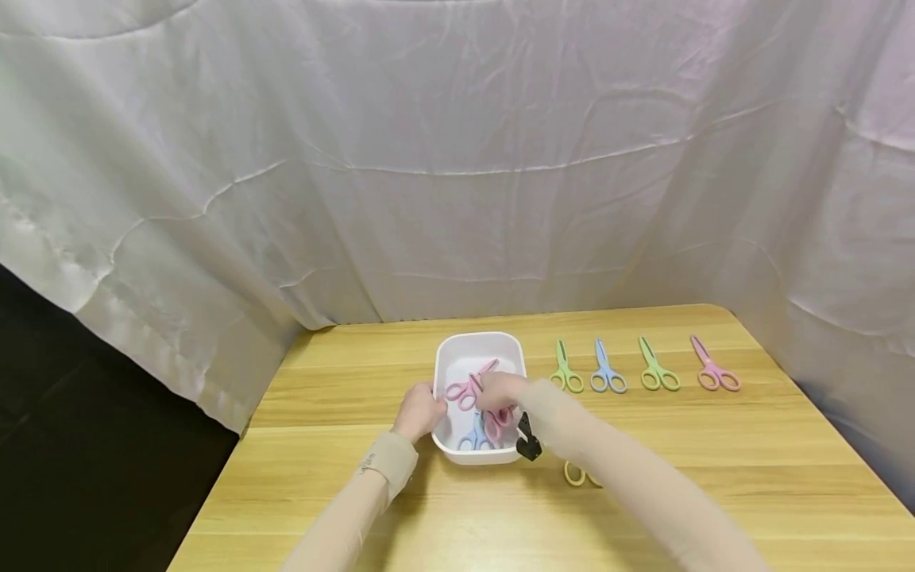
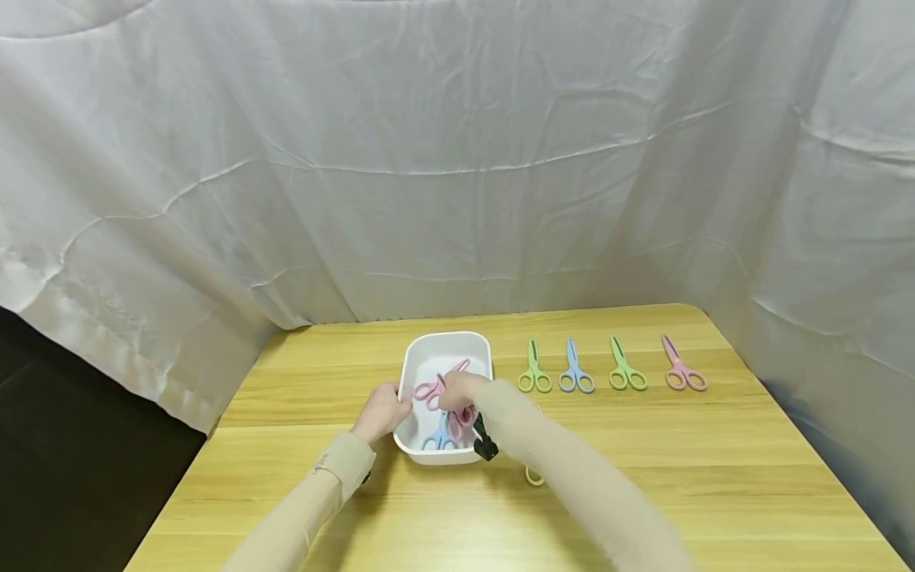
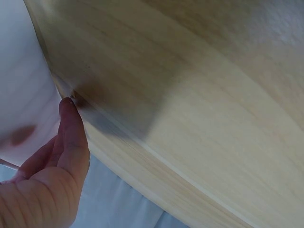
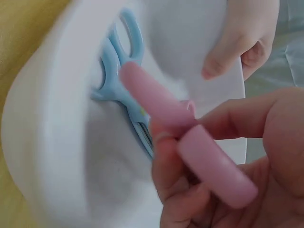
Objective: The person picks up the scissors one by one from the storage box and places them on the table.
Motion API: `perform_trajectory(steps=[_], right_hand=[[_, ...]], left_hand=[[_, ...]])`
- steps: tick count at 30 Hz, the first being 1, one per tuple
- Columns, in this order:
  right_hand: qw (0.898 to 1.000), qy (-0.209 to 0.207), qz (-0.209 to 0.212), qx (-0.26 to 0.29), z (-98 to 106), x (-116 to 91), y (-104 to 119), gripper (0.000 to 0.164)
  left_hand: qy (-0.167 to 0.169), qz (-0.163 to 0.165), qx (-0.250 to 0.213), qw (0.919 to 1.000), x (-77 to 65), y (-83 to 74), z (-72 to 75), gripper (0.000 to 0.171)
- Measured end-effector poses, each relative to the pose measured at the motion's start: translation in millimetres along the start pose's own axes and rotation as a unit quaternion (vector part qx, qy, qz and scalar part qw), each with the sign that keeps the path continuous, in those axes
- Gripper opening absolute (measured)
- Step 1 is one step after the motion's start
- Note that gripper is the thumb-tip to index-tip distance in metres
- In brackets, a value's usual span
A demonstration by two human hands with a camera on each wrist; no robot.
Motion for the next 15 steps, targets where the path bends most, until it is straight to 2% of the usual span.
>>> perform_trajectory(steps=[9, 15], right_hand=[[0.996, -0.052, 0.064, 0.017, 8.8, -2.6, 1.9, 0.009], [0.989, -0.077, 0.118, 0.047, 14.9, -4.9, 3.4, 0.019]], left_hand=[[-0.002, -0.004, 0.006, 1.0000, -0.3, 0.6, -0.1, 0.030], [-0.011, -0.018, 0.016, 0.9997, 1.7, 0.1, 0.2, 0.028]])
Point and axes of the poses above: each hand's wrist, its own x-axis towards the middle knuckle, its own z-axis out of the back of the hand, y = z × x, the point moved 10 cm from there along x, towards the middle knuckle, and after that the axes turned 10 degrees about x, right-handed, at the moved point
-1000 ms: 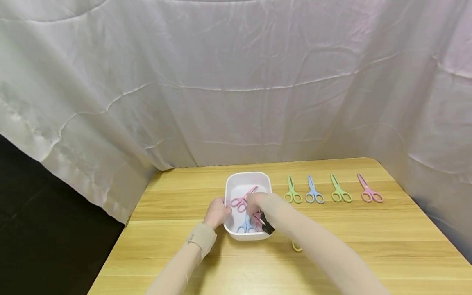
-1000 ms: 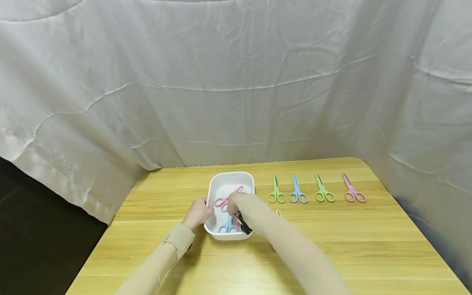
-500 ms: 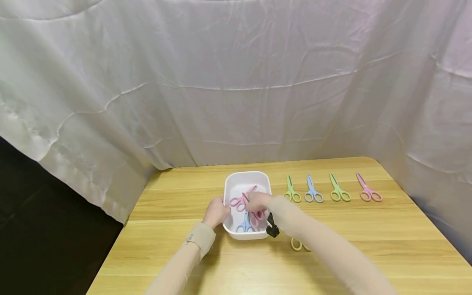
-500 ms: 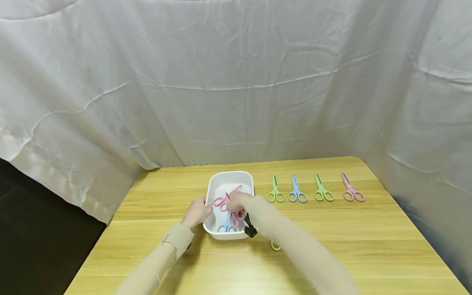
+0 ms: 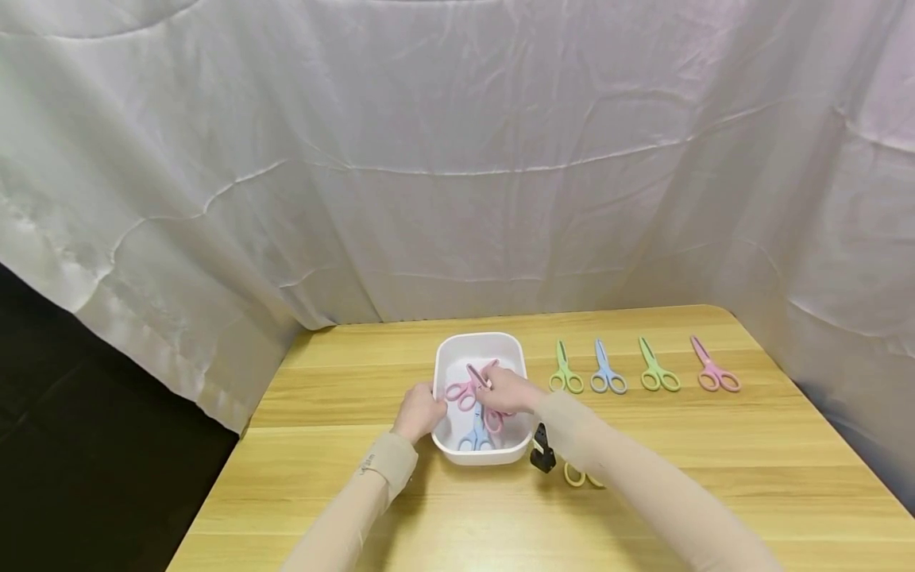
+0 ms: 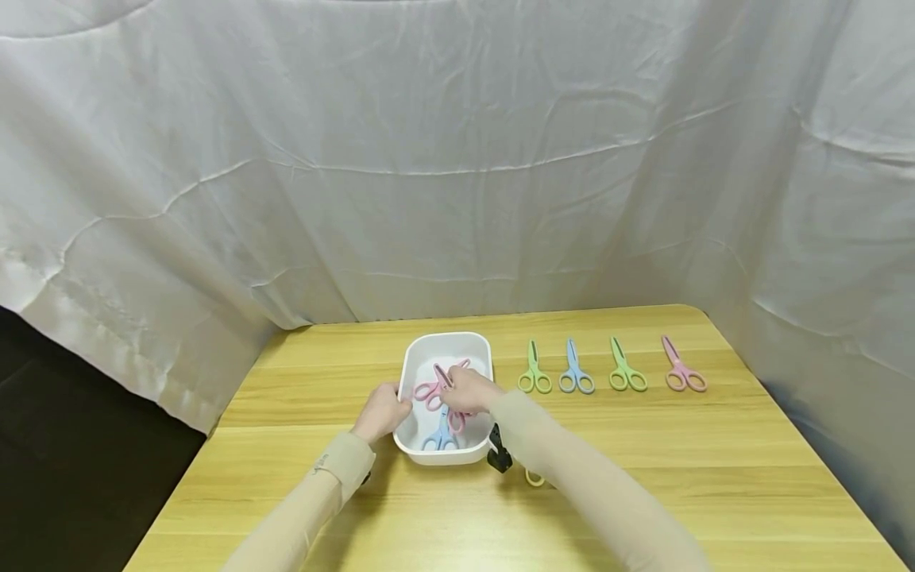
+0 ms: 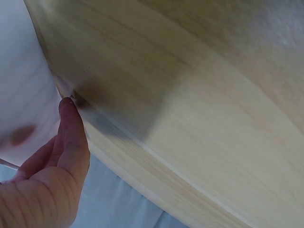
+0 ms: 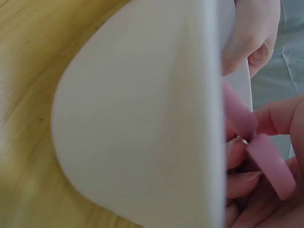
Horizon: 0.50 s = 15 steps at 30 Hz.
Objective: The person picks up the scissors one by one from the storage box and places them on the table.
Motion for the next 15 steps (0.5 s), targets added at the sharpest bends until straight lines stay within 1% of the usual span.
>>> perform_trajectory(steps=[3, 6, 15], right_hand=[[0.999, -0.014, 0.030, -0.011, 2.3, 0.0, 0.8, 0.024], [0.998, -0.024, 0.051, -0.022, 3.8, -0.7, 0.8, 0.028], [0.995, -0.035, 0.088, -0.017, 5.0, -4.3, -1.6, 0.031]], left_hand=[[0.002, 0.005, -0.004, 1.0000, 0.7, 1.1, -0.6, 0.029], [0.004, 0.008, -0.006, 0.9999, 0.7, 1.6, -0.5, 0.030], [0.006, 0.005, -0.006, 0.9999, -1.1, 0.6, 0.6, 0.030]])
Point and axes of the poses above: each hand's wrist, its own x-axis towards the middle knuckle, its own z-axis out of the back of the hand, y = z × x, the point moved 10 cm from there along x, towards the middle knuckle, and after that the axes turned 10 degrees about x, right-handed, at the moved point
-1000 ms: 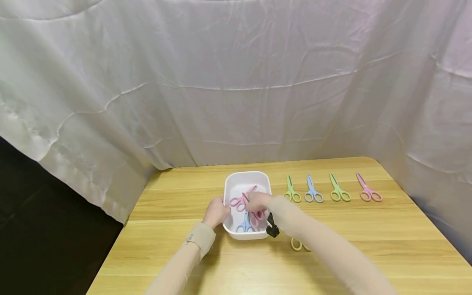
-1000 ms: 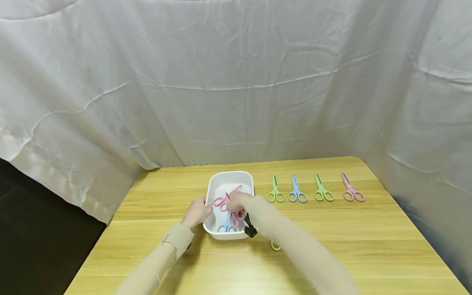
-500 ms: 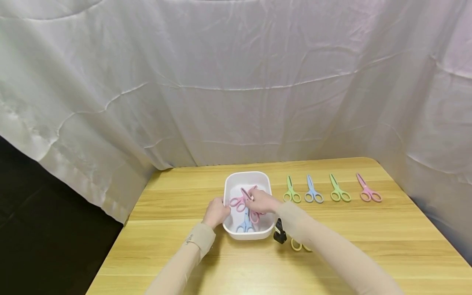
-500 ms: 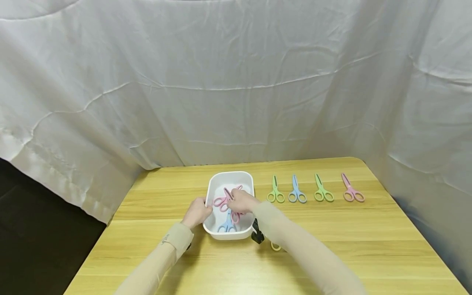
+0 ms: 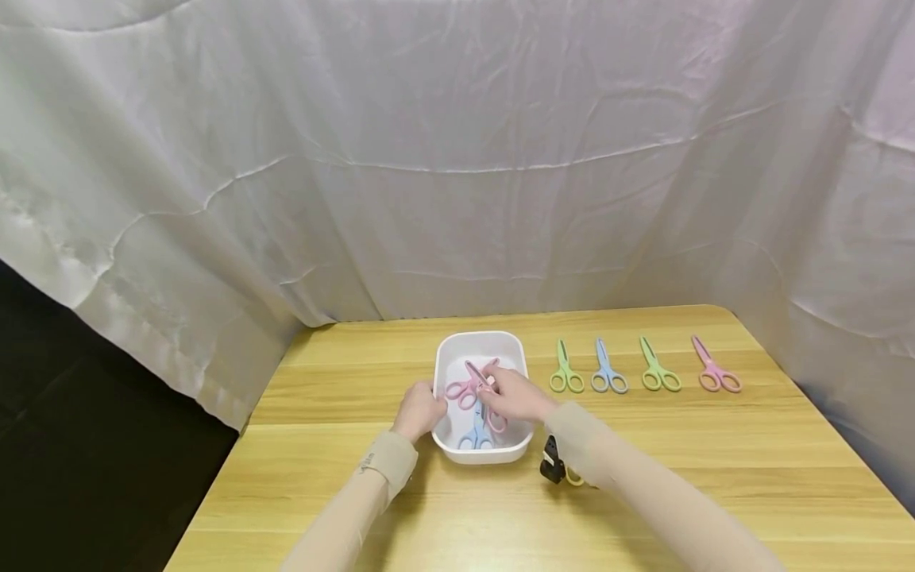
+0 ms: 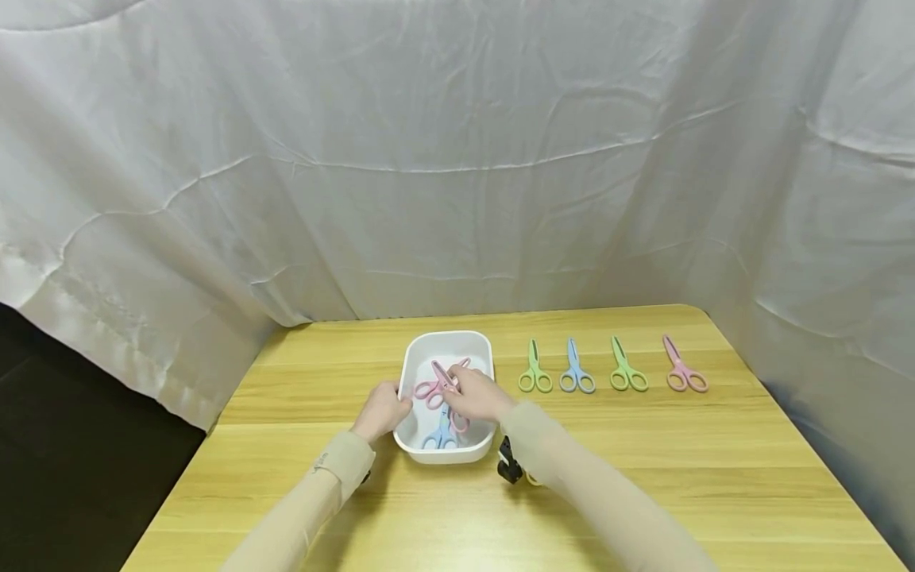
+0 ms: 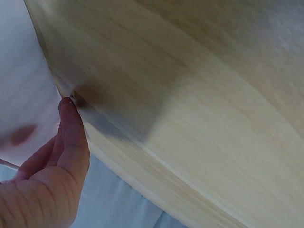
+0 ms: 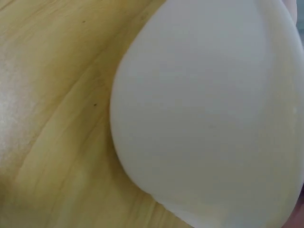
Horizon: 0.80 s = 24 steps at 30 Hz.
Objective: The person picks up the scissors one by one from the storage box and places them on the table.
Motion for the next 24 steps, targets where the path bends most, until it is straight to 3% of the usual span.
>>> perform_trajectory(steps=[16, 24], right_hand=[[0.998, -0.025, 0.013, 0.056, 3.8, -4.1, -8.3, 0.035], [0.992, -0.050, 0.018, 0.111, 7.7, -6.8, -9.0, 0.033]], left_hand=[[0.001, -0.007, -0.002, 1.0000, -1.4, -2.5, -0.5, 0.031], [0.001, 0.004, -0.006, 1.0000, -1.4, -0.8, -0.4, 0.031]])
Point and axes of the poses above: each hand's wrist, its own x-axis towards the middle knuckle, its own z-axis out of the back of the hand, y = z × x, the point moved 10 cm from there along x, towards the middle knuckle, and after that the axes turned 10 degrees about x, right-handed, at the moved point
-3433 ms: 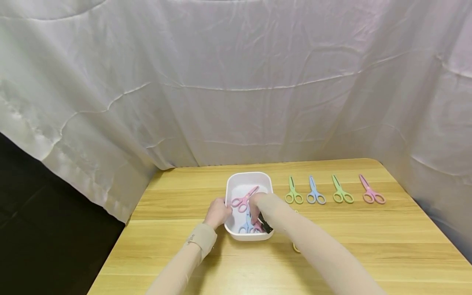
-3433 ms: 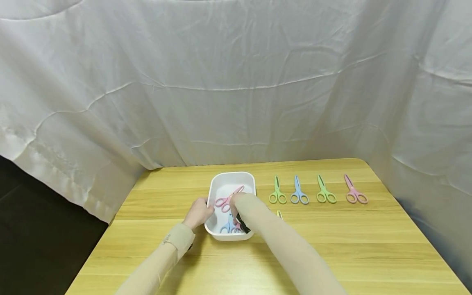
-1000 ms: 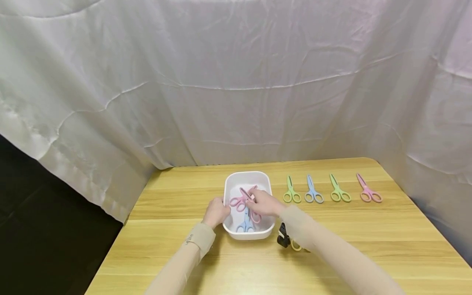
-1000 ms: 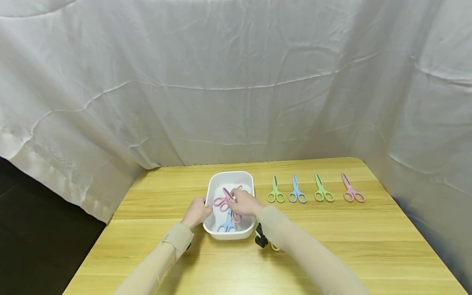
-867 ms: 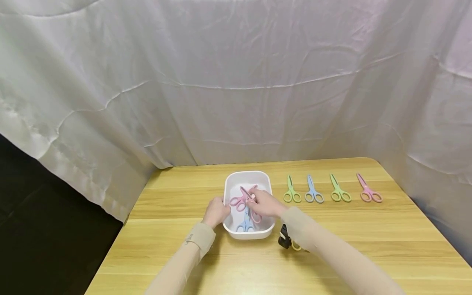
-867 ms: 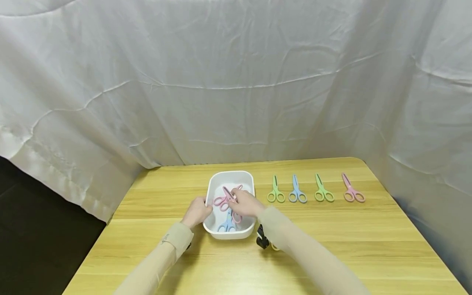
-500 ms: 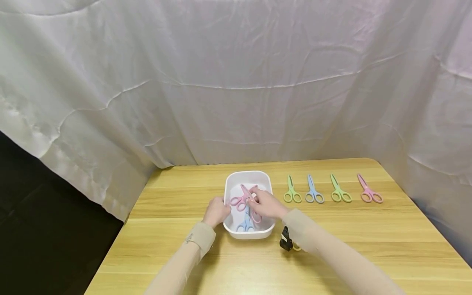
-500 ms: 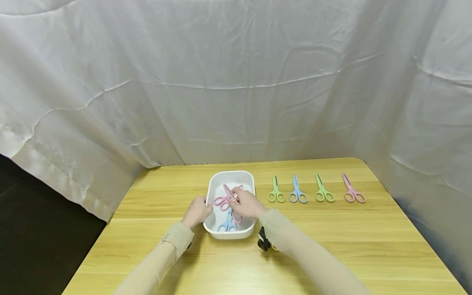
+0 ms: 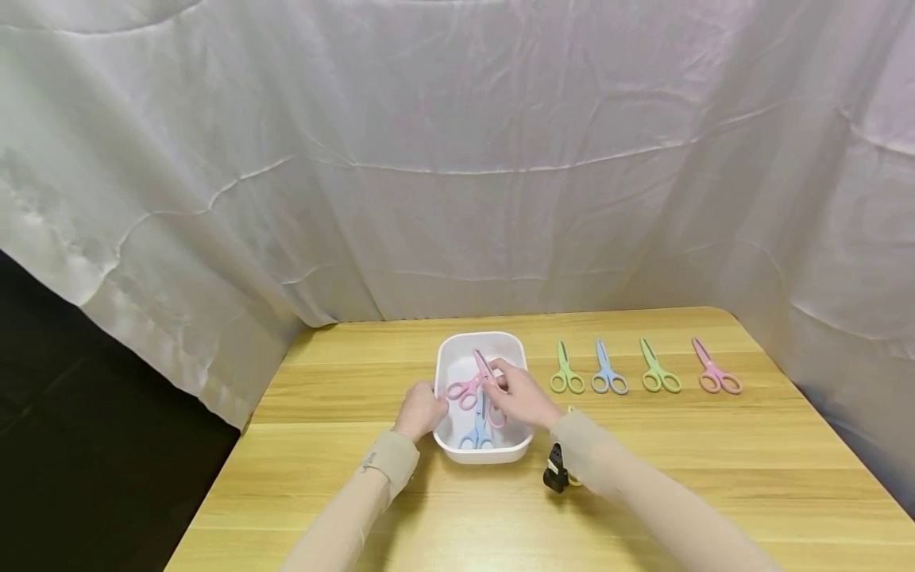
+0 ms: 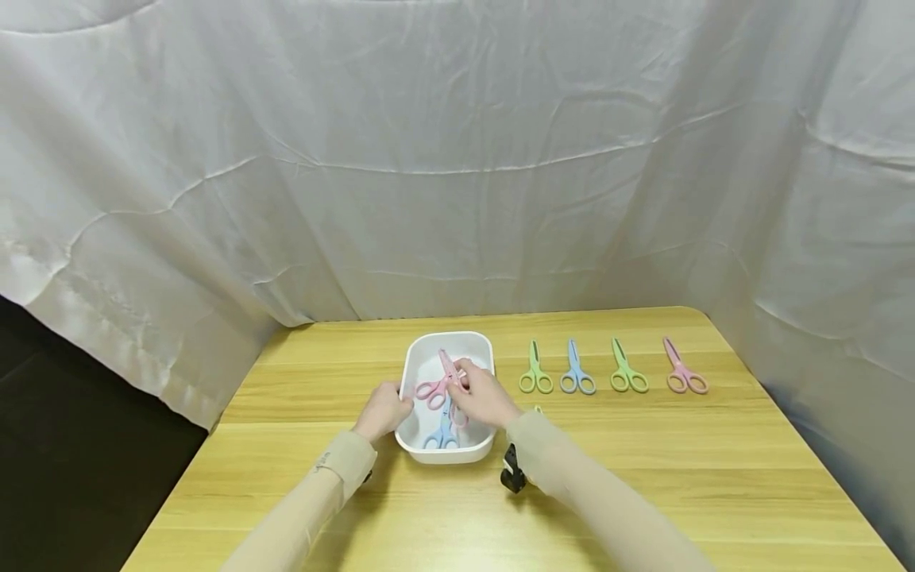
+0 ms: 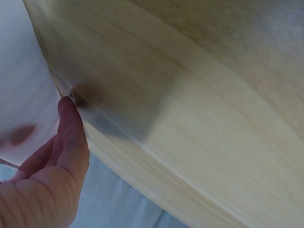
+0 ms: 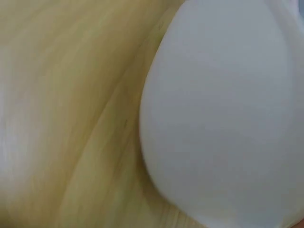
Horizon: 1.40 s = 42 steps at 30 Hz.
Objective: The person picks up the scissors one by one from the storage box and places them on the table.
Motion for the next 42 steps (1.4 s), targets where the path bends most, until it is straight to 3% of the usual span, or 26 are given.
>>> perform_trajectory(steps=[8, 17, 26, 42], right_hand=[[0.991, -0.073, -0.032, 0.105, 15.4, -7.8, -6.3, 0.033], [0.977, -0.100, -0.061, 0.176, 27.0, -20.2, -10.3, 0.036], [0.970, -0.103, -0.071, 0.209, 37.0, -36.2, -7.3, 0.039], [0.963, -0.117, -0.099, 0.220, 68.2, -65.7, -39.2, 0.045]], left_hand=[[0.006, 0.010, -0.009, 0.9999, -0.4, 1.0, -2.0, 0.034], [0.001, 0.006, -0.003, 1.0000, 1.8, 3.5, -2.3, 0.033], [0.002, -0.003, -0.006, 1.0000, 1.7, 1.7, -2.2, 0.033], [-0.005, -0.004, 0.004, 1.0000, 2.0, 0.1, -0.5, 0.031]])
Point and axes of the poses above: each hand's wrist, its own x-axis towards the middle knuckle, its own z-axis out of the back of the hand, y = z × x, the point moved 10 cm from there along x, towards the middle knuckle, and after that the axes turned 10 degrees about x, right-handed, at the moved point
